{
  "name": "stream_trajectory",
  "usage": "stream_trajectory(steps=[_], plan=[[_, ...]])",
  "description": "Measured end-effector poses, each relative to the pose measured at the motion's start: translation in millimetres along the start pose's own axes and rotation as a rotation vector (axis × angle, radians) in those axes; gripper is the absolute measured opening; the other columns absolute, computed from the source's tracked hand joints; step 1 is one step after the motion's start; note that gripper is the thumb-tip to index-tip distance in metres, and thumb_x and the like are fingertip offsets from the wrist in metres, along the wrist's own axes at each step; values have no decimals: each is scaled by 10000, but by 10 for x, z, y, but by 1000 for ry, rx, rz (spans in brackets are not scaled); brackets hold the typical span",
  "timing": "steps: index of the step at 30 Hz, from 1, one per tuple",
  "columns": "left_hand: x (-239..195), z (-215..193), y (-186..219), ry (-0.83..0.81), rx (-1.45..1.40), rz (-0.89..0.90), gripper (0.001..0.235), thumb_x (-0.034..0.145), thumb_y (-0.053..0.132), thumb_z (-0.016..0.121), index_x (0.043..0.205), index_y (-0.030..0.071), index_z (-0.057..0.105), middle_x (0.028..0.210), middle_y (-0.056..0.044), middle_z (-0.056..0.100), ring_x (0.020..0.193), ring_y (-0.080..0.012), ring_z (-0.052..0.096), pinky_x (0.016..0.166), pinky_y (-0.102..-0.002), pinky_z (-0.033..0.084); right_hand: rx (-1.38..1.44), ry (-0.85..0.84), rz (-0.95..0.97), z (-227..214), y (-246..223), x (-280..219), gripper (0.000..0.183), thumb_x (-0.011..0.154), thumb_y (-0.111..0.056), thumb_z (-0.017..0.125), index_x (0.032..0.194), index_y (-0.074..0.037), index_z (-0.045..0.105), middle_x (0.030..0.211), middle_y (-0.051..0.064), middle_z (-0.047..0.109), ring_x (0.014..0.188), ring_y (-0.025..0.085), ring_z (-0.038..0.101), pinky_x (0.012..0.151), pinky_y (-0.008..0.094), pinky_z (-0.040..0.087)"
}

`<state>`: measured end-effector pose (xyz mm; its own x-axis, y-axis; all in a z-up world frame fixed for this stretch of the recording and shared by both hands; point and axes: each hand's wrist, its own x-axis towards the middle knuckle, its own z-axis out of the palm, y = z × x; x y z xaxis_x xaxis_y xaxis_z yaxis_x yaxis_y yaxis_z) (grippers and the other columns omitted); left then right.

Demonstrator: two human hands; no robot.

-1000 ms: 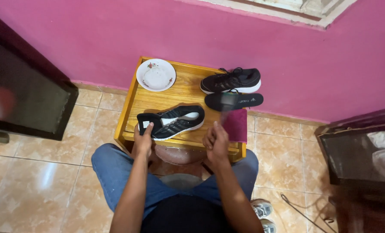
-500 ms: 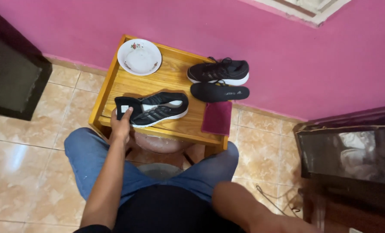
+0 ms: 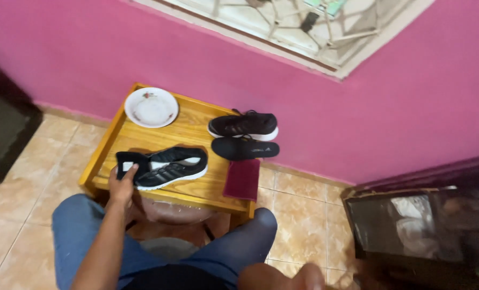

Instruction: The person sits on a small wooden stool and cleans a black sneaker using a toothbrush. They scrub the shoe's upper and sole while holding it in their left hand. A white bowl and a second sneaker are visible on the stool.

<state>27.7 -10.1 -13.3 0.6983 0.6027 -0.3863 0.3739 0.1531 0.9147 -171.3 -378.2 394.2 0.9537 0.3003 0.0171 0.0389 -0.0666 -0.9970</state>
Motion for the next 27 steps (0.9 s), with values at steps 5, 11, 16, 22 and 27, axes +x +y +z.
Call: stream_trajectory(steps=[5, 11, 16, 22, 27], plan=[[97, 10, -56, 24, 40, -68, 748, 867, 467, 874, 1470, 169, 547, 1332, -230, 617, 1265, -385, 585, 1051, -476, 480, 445, 73, -63, 36, 1458, 928, 392, 1083, -329, 442, 707, -217, 450, 577, -107, 289, 378, 62, 323, 355, 221, 316], [-53, -100, 25, 25, 58, -68, 682, 845, 446, 865, 1420, 198, 596, 1286, -219, 653, 1209, -358, 630, 1015, -416, 514, 499, 285, 301, 226, 2944, 1565, 500, 1091, -529, 365, 894, -122, 580, 558, -67, 259, 343, 67, 247, 288, 212, 237], [-106, -53, 133, 6, 13, 31, 647, 784, 383, 927, 1331, 171, 654, 1158, -137, 686, 1088, -256, 651, 934, -351, 521, -91, 448, 419, 216, 3825, 1456, 237, 976, -263, 620, 869, -108, 763, 556, 3, 479, 468, 138, 441, 428, 279, 336], [-155, 55, 1565, -285, 232, 423, 630, 708, 411, 922, 1294, 343, 702, 1201, 5, 729, 1154, -218, 679, 990, -327, 512, -368, 271, 424, 223, 3451, 1490, 191, 954, -358, 704, 935, -209, 822, 633, 17, 626, 621, 156, 559, 608, 309, 461], [-442, 370, 1981, -593, 328, 847, 525, 747, 235, 901, 1244, 176, 741, 1139, -126, 745, 1135, -386, 670, 1021, -502, 481, -667, 51, 315, 450, 3203, 1662, 237, 973, -329, 676, 967, -131, 807, 771, 142, 703, 757, 341, 638, 695, 451, 509]])
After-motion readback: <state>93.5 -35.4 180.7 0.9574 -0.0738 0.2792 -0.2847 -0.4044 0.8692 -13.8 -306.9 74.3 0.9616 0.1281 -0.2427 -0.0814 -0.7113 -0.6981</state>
